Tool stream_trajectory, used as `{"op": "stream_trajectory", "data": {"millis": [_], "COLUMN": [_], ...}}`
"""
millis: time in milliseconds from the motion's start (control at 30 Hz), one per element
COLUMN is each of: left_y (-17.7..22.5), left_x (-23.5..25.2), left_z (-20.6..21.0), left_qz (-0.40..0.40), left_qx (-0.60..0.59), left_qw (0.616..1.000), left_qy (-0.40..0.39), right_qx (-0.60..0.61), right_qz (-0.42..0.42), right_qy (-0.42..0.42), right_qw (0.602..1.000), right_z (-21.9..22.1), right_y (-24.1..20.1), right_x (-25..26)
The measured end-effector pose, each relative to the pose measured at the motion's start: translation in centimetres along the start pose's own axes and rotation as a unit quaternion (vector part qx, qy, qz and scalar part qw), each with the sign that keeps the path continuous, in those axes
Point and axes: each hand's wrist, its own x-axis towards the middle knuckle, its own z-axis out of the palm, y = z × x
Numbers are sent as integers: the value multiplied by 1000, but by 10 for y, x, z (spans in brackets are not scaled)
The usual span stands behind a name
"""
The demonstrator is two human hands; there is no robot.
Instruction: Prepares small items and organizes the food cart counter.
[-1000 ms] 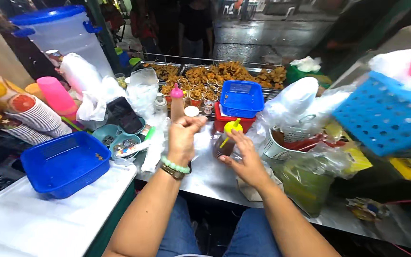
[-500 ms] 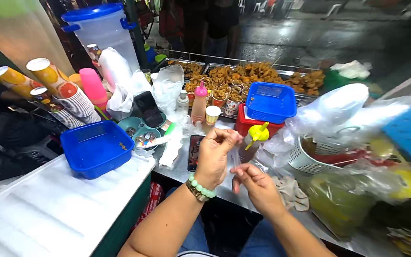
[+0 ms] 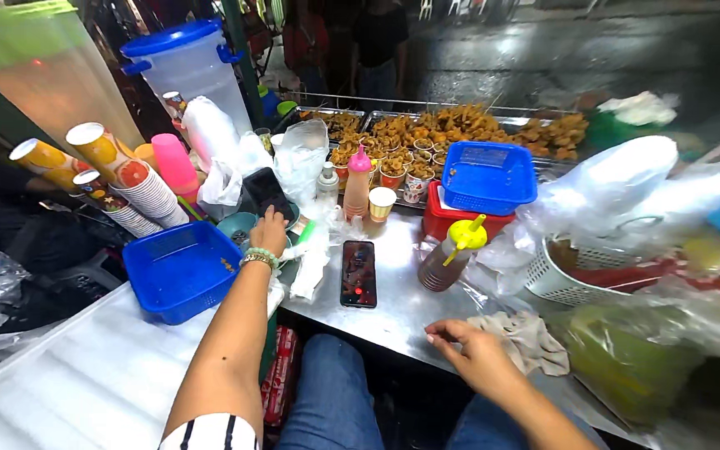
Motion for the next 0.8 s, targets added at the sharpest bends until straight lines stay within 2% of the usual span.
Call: {"op": "stream_trajectory", "data": {"millis": [100,267,800], "left_y": [-19,-11,-8], "left_x": [18,36,57], "left_z": [16,13,10], "left_qz": [-8,-28,-54], "left_qx": [44,52,45], "left_qw": [999,998,997], "left_qy": [-7,-21,-22], "right_qx": [-23,-43,-63], "right_qz": [-11,23,0], "right_qy": [-23,-32,-11], "right_qw": [999,998,998], "right_z": [6,3,2], "right_y": [3,10,14], "right_x": [0,4,4]}}
